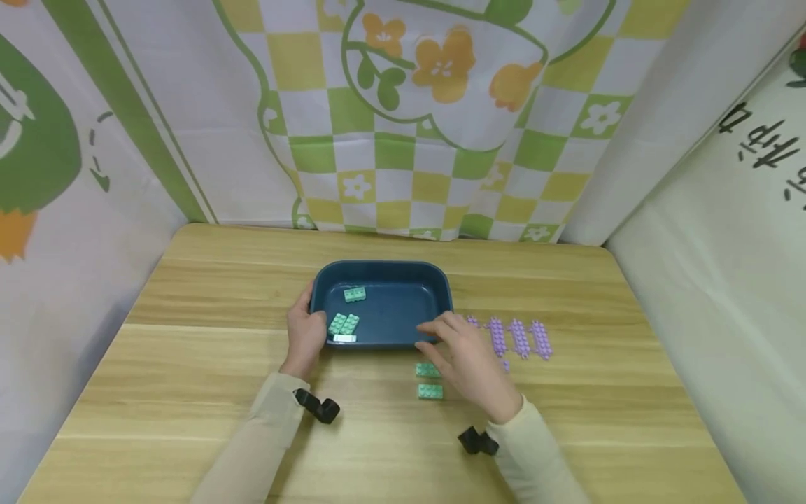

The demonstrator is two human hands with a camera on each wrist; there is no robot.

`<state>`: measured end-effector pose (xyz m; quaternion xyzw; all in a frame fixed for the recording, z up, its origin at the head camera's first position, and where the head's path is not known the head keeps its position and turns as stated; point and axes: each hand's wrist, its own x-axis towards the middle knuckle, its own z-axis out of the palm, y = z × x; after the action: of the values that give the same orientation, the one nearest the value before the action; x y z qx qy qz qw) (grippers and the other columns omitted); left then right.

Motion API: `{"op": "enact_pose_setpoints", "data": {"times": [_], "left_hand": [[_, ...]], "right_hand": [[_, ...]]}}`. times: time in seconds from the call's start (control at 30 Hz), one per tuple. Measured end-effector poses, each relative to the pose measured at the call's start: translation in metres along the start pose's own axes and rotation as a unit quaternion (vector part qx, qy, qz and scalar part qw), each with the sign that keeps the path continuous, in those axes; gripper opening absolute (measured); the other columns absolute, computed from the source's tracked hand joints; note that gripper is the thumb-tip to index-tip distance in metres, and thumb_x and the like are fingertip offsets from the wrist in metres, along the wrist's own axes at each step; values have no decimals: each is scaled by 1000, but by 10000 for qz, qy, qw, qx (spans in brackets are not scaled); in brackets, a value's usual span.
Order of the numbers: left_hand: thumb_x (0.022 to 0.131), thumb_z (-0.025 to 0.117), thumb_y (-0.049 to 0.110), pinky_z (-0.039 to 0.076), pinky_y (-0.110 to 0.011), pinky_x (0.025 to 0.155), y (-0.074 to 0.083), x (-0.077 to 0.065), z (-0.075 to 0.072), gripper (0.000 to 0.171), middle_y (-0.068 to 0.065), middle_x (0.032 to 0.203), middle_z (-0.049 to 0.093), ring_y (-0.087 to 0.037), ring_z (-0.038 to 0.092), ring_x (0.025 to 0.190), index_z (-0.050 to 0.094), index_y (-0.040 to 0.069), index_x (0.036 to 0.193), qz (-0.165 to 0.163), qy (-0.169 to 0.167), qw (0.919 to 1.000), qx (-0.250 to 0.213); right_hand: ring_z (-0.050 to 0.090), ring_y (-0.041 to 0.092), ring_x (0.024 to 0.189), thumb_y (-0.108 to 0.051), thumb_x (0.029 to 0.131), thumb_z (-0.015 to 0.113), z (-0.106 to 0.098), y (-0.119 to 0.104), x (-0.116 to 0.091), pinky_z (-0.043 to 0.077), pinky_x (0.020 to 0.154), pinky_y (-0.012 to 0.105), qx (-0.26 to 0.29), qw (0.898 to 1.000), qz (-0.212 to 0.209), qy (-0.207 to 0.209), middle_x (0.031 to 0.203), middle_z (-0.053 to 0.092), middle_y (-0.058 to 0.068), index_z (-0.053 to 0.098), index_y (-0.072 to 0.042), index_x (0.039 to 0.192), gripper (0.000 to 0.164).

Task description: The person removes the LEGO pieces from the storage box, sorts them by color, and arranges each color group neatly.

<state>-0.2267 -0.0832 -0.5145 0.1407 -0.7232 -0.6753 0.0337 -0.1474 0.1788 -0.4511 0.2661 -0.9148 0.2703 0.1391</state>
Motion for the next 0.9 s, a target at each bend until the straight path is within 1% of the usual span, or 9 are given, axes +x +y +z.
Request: {"op": "enact_pose_setpoints", "data": {"times": [0.07, 0.13, 0.3, 0.4, 0.53, 0.6, 0.67, 0.77, 0.9], "left_hand": [[79, 39, -14, 22, -35, 116, -1, 0, 0, 74, -5, 154, 35, -19, 26, 142, 38, 8, 149, -9, 27, 10000, -7], [79, 39, -14, 22, -35, 116, -2, -1, 0, 74, -5, 154, 35, -19, 26, 142, 38, 8, 149, -24, 10, 10000, -4], [78, 40, -13, 23, -34, 115, -4, -2, 2, 73, -6, 153, 37, -19, 28, 141, 38, 7, 148, 24, -48, 10000, -18], [77, 41, -13, 24, -35, 115, -4, -2, 2, 73, -8, 152, 37, -19, 30, 140, 39, 5, 148, 119, -18, 9999, -46], [76, 41, -13, 26, -36, 115, -4, -1, 1, 73, -10, 151, 39, -21, 32, 139, 40, 4, 147, 190, 25, 9998, -27], [77, 41, -12, 26, -37, 115, -4, -1, 1, 73, -9, 151, 39, -21, 32, 139, 40, 5, 147, 182, 31, 9998, -2], [77, 41, -12, 25, -37, 115, -4, 0, 1, 73, -9, 151, 39, -21, 31, 139, 40, 6, 147, 148, 47, 9999, 14], [78, 41, -12, 24, -36, 115, -3, 0, 1, 72, -7, 152, 38, -20, 30, 140, 40, 7, 148, 90, 24, 10000, 28], [79, 40, -13, 24, -37, 116, -2, 1, 0, 73, -7, 152, 37, -20, 29, 141, 39, 7, 148, 85, -1, 10000, 33]], "right_hand": [[59, 13, 87, -20, 88, 72, 8, -3, 20, 50, 71, 25, 176, 9994, 101, -283, 98, 63, -4, 70, -13, 111, 24], [57, 13, 90, -24, 91, 68, 19, -5, 39, 50, 75, 27, 267, 9975, 229, -609, 100, 63, -2, 69, -13, 113, 25], [51, 21, 99, -31, 94, 62, 46, -11, 78, 47, 80, 37, 57, 9866, 525, -1546, 112, 59, 6, 65, -10, 123, 36], [49, 26, 107, -28, 95, 61, 59, -10, 94, 46, 86, 44, -156, 9773, 600, -2025, 123, 54, 9, 63, -9, 128, 38], [46, 29, 122, -24, 97, 58, 73, -6, 105, 41, 101, 54, -460, 9671, 545, -2442, 137, 50, 10, 59, -13, 134, 39], [45, 29, 125, -23, 98, 57, 78, -5, 108, 38, 104, 56, -564, 9640, 492, -2550, 140, 49, 9, 58, -15, 135, 39], [46, 29, 124, -22, 97, 58, 82, -4, 109, 38, 104, 57, -623, 9642, 453, -2537, 139, 51, 8, 61, -15, 133, 37], [50, 27, 117, -21, 94, 62, 87, -3, 110, 40, 102, 55, -756, 9676, 448, -2368, 130, 57, 5, 67, -15, 123, 30], [53, 24, 105, -19, 90, 68, 90, -1, 112, 46, 95, 49, -915, 9723, 474, -2099, 114, 64, 2, 71, -15, 109, 20]]}}
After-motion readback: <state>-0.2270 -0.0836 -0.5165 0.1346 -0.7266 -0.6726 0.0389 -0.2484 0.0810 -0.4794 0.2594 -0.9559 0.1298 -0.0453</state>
